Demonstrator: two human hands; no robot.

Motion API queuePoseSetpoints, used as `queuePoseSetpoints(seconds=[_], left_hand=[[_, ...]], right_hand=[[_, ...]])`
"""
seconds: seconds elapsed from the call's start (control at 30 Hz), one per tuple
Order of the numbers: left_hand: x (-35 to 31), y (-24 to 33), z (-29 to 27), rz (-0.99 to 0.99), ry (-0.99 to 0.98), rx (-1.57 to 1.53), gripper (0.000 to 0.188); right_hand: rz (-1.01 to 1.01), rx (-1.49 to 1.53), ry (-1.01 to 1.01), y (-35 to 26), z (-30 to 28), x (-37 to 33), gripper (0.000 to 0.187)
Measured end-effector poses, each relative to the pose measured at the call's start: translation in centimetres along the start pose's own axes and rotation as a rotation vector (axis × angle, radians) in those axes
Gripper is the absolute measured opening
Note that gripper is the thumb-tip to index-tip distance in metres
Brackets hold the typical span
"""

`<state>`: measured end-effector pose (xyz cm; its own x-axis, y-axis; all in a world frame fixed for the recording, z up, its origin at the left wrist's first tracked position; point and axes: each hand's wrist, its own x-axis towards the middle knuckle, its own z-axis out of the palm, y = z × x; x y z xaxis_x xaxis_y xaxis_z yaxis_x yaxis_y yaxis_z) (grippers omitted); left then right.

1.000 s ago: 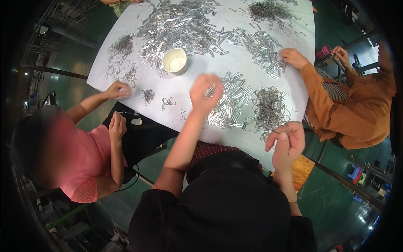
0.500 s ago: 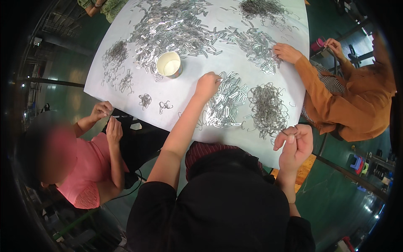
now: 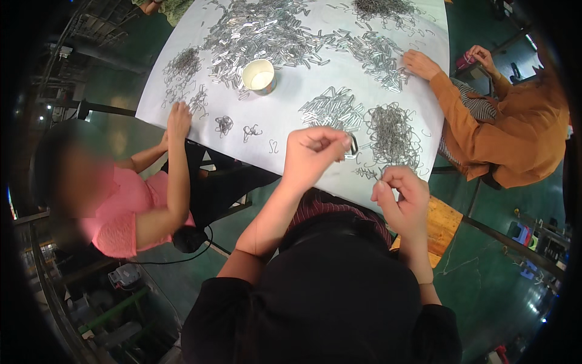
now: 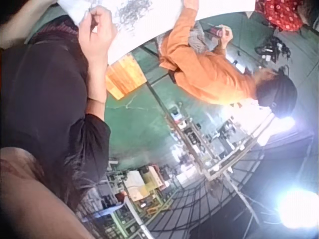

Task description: The person repeatedly picks up small wire pieces from a large white sheet on a table and bends them into looped shapes by hand. They place the formed pieces into small piles on the sheet. Other people at the table perform similar actions.

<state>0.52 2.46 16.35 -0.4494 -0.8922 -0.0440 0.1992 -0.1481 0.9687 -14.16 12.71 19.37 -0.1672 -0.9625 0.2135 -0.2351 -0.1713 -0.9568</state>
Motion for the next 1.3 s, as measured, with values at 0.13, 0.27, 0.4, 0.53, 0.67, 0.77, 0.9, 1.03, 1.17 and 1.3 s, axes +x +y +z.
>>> queuePoseSetpoints(seconds=[0.13,0.27,0.4,0.53,0.67,0.77,0.9,1.03,1.17,1.3], left_hand=[[-2.9,0.4,1.5,0.158,-0.053,0.083,0.004],[-5.8,0.3,1.9,0.177,-0.047,0.192,0.004],[-8.5,0.5,1.8,0.245,-0.015,0.335,0.007],[-10.8,0.9,2.4,0.298,0.058,0.364,0.009],[-12.0,0.6,2.6,0.471,0.084,0.43,0.008],[-13.3,0.1,2.5,0.531,0.094,0.457,0.007],[-14.5,-1.1,2.6,0.447,0.133,0.476,0.007],[-15.3,-3.5,2.1,0.368,0.157,0.447,0.009],[-15.2,-4.4,2.1,0.237,0.08,0.443,0.008],[-13.4,-4.2,2.2,0.285,-0.129,0.612,0.003]], right_hand=[[0.013,0.04,-0.044,0.1,0.7,-1.2,0.006],[0.038,-0.02,-0.145,0.7,1.1,-3.1,0.007],[-0.002,0.002,-0.158,1.0,1.8,-4.7,0.008],[0.067,0.085,-0.26,1.6,2.0,-5.6,0.01],[0.245,0.405,-0.269,4.5,1.0,-6.2,0.009],[0.41,0.033,-0.132,10.9,-2.2,-5.6,0.018],[0.223,-0.602,0.067,20.7,-7.4,-5.5,0.016],[0.272,-0.778,0.162,22.8,-7.3,-4.5,0.013],[0.331,-0.952,0.153,22.7,-6.4,-3.9,0.011],[0.496,-0.649,0.349,24.2,-7.0,-5.3,0.013]])
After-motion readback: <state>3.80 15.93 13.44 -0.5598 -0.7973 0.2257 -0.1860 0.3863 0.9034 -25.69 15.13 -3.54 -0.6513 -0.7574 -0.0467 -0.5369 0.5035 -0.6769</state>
